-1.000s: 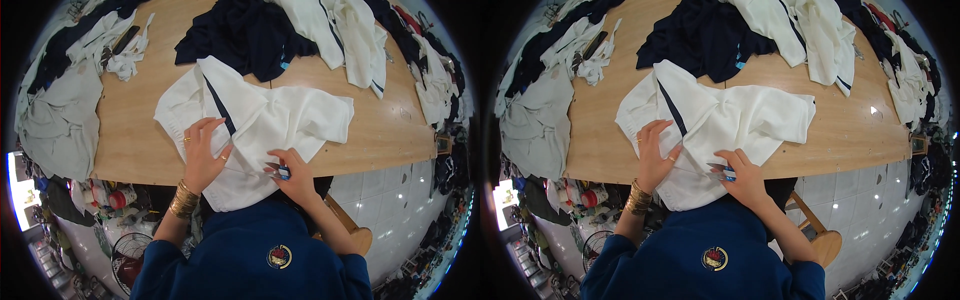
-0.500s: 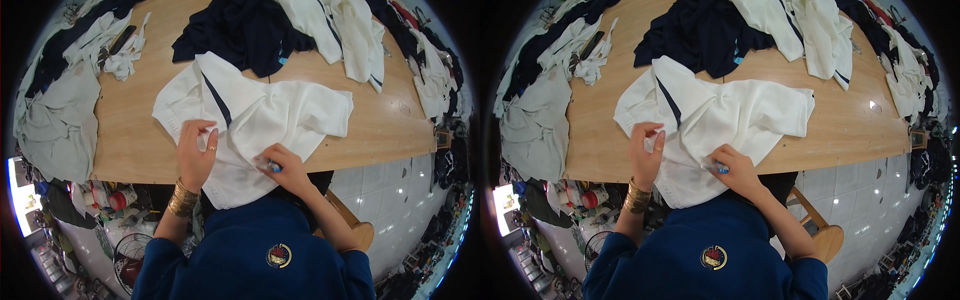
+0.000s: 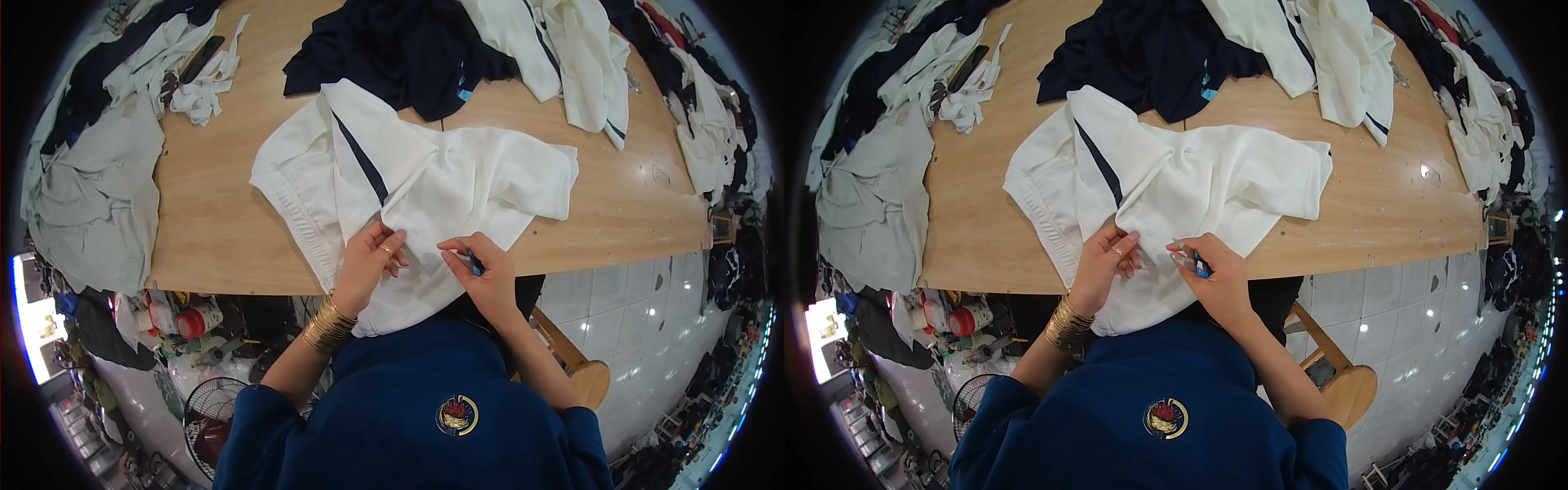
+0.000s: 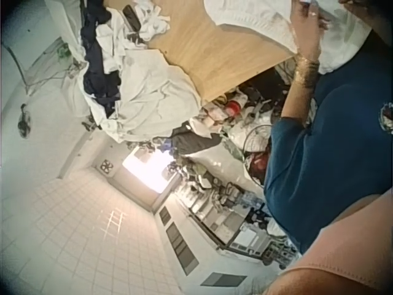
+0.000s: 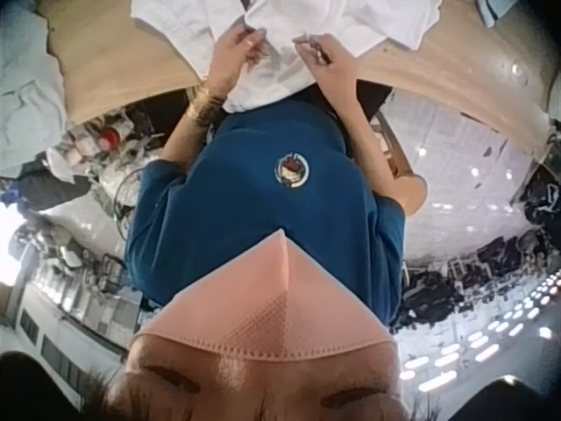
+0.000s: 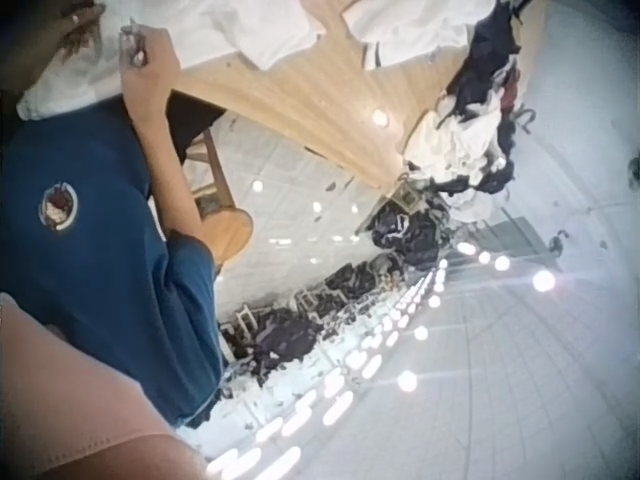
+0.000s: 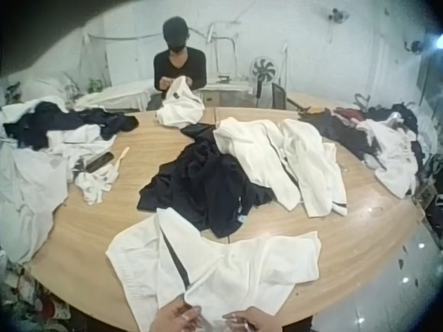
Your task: Trimming excess threads from white athletic shorts using hand-held thread cutters in a textile factory setting.
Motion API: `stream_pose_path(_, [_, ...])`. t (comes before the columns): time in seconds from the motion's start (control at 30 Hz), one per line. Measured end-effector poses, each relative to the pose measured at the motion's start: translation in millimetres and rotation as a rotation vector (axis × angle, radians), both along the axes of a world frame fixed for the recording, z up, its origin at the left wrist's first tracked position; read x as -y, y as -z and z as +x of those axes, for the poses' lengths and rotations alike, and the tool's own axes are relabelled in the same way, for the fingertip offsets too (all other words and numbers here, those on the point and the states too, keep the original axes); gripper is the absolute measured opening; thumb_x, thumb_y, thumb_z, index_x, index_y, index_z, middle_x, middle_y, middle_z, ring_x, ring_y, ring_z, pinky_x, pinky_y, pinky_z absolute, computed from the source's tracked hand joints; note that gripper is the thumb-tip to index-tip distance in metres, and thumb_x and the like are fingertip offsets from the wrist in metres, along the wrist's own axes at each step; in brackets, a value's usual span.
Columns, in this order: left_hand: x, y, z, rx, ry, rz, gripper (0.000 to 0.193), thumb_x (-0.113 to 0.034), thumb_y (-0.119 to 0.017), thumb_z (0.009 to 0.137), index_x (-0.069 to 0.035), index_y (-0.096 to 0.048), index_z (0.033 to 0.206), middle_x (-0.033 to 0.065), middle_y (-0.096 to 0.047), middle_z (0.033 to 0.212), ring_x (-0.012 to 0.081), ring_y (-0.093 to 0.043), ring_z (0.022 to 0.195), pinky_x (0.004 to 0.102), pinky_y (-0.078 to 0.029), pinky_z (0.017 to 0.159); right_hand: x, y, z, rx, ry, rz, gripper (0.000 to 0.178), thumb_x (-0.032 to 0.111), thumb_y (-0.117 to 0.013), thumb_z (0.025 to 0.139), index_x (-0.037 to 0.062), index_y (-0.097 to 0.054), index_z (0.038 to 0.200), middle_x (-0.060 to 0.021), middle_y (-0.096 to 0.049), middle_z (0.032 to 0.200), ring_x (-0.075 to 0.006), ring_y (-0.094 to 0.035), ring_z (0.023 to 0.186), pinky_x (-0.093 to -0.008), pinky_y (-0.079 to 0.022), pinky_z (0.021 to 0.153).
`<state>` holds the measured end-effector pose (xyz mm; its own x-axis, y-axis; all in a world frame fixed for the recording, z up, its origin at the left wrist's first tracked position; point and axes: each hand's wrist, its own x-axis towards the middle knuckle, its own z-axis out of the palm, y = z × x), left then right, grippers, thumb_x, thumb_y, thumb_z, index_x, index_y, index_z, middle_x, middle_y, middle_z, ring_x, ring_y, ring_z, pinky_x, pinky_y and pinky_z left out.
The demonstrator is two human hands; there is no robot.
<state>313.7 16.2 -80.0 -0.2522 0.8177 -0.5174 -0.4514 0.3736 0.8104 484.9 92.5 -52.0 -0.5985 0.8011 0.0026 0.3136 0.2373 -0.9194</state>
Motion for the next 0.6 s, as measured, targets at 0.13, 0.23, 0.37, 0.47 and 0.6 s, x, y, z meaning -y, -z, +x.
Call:
stream_pose_path(0.13, [-2, -10, 2, 0.182, -0.034, -0.005, 0.018, -0.02, -0.058, 0.085, -0.003, -0.056, 0.092, -0.0007, -0.057, 0.07, 0.0066, -0.053, 0.054, 0.0176, -0.038, 0.046, -3, -19, 0, 0.152, 0.01, 0.024, 0.025, 0.016, -0.066, 0.075, 0.005, -0.059, 0.096, -0.0053, -0.054, 0.072, -0.016, -0.052, 0.065, -0.0264, -0.041, 0.059])
stream_pose_path(0.23, [-6, -15, 3, 0.194, 0.006, -0.104, 0.019, -0.021, -0.059, 0.084, -0.004, -0.057, 0.092, -0.0013, -0.057, 0.071, 0.0061, -0.052, 0.053, 0.0169, -0.036, 0.046, -4, -18, 5, 0.207, -0.041, 0.172, 0.027, 0.022, -0.064, 0.077, 0.0044, -0.057, 0.096, -0.005, -0.055, 0.073, -0.0157, -0.051, 0.066, -0.028, -0.037, 0.063])
stream_pose_path(0.37, [-8, -5, 4, 0.185, 0.03, -0.12, 0.019, -0.021, -0.06, 0.083, -0.003, -0.058, 0.088, -0.0003, -0.057, 0.066, 0.0057, -0.051, 0.05, 0.0174, -0.034, 0.045, -4, -9, 8, 0.323, -0.088, 0.323, 0.026, 0.032, -0.059, 0.081, 0.0088, -0.057, 0.091, -0.0023, -0.055, 0.069, -0.0162, -0.05, 0.062, -0.0304, -0.03, 0.065])
stream_pose_path(0.47, [-7, -13, 7, 0.131, 0.051, -0.057, 0.019, -0.02, -0.061, 0.083, -0.001, -0.059, 0.086, 0.0002, -0.056, 0.063, 0.0054, -0.05, 0.049, 0.0177, -0.033, 0.044, -2, -11, 9, 0.309, -0.052, 0.408, 0.023, 0.031, -0.059, 0.08, 0.0092, -0.057, 0.087, -0.0015, -0.054, 0.068, -0.0173, -0.049, 0.061, -0.0312, -0.03, 0.064])
stream_pose_path(0.6, [-5, -31, 12, 0.074, 0.057, 0.03, 0.02, -0.017, -0.061, 0.083, 0.001, -0.06, 0.09, 0.0006, -0.056, 0.064, 0.0051, -0.05, 0.05, 0.0176, -0.033, 0.044, 0, -20, 10, 0.333, -0.003, 0.461, 0.022, 0.031, -0.06, 0.079, 0.0099, -0.058, 0.085, -0.0016, -0.054, 0.067, -0.0172, -0.049, 0.061, -0.0314, -0.029, 0.064])
